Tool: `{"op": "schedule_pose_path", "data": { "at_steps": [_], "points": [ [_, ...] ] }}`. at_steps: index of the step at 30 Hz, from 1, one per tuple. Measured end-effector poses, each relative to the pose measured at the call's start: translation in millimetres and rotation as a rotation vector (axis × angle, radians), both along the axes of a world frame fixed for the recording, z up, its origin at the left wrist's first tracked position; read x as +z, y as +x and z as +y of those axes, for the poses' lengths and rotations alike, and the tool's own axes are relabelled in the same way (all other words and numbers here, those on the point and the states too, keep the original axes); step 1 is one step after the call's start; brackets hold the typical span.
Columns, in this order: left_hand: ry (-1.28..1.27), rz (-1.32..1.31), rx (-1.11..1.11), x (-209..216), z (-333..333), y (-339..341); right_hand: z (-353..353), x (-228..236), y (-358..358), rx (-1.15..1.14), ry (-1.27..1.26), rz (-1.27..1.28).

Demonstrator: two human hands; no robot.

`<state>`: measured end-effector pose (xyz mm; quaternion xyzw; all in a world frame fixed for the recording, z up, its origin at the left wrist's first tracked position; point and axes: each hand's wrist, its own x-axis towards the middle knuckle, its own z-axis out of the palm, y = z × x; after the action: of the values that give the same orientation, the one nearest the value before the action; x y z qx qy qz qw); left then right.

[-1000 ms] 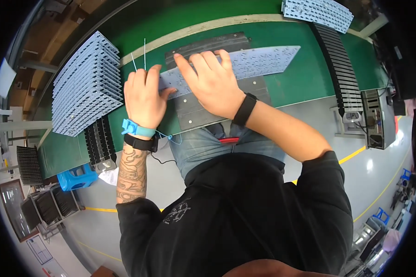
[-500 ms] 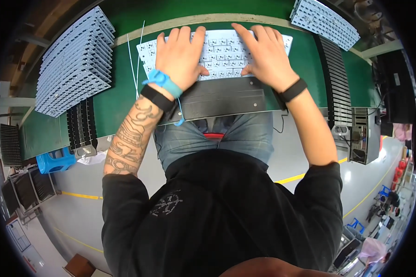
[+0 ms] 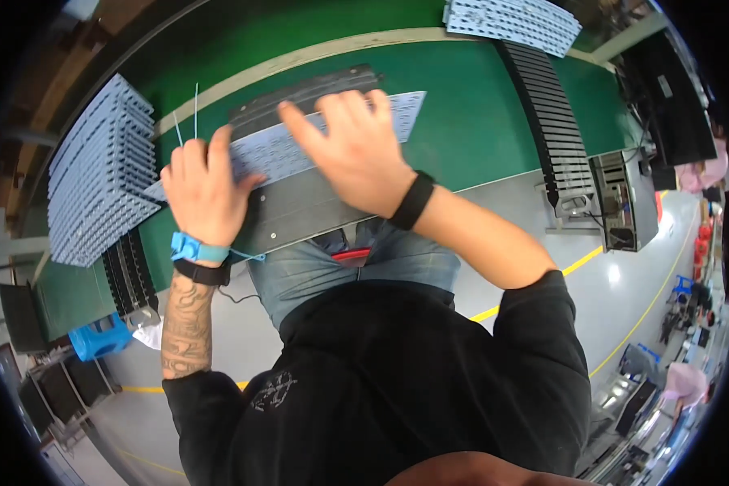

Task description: The person picks up a circuit board from a stack, places it onto a fixture, and presses it down by hand before setting it aside and picking up a thin rod. They then repeat the process with another circuit board.

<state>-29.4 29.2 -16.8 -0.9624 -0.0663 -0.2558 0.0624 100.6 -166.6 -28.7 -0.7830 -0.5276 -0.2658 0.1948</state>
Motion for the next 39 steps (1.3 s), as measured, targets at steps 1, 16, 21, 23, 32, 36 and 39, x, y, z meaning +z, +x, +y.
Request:
{"op": "schedule_pose_path", "data": {
  "at_steps": [1,16,21,23,32,36,39],
  "points": [
    [0.003,0.021,0.028,1,5,-1,5,-1,1,-0.017,0.008,-0.002],
    [-0.199,0.032,-0.124,2,32,-4,52,-20,80,0.144,-0.300,0.450],
    [-0.347,-0.170,-0.089,22,10,-64,42,6,70,0.190,-0.235,0.275],
    [-0.591,-0.242,-0.007,19,5,-78,40,25,62,0.218,-0.251,0.270],
    [-1.348,-0.188,-0.055,-12,-28,-62,3,88,48,0.125,0.098,0.528],
    [-1.760,-0.117,-0.256,-9,-70,-30,-7,44,54,0.098,0.266,1.251],
    [-1.709,-0.050,-0.375,-19,-71,-19,-14,27,46,0.173,0.326,1.501]
  ]
}}
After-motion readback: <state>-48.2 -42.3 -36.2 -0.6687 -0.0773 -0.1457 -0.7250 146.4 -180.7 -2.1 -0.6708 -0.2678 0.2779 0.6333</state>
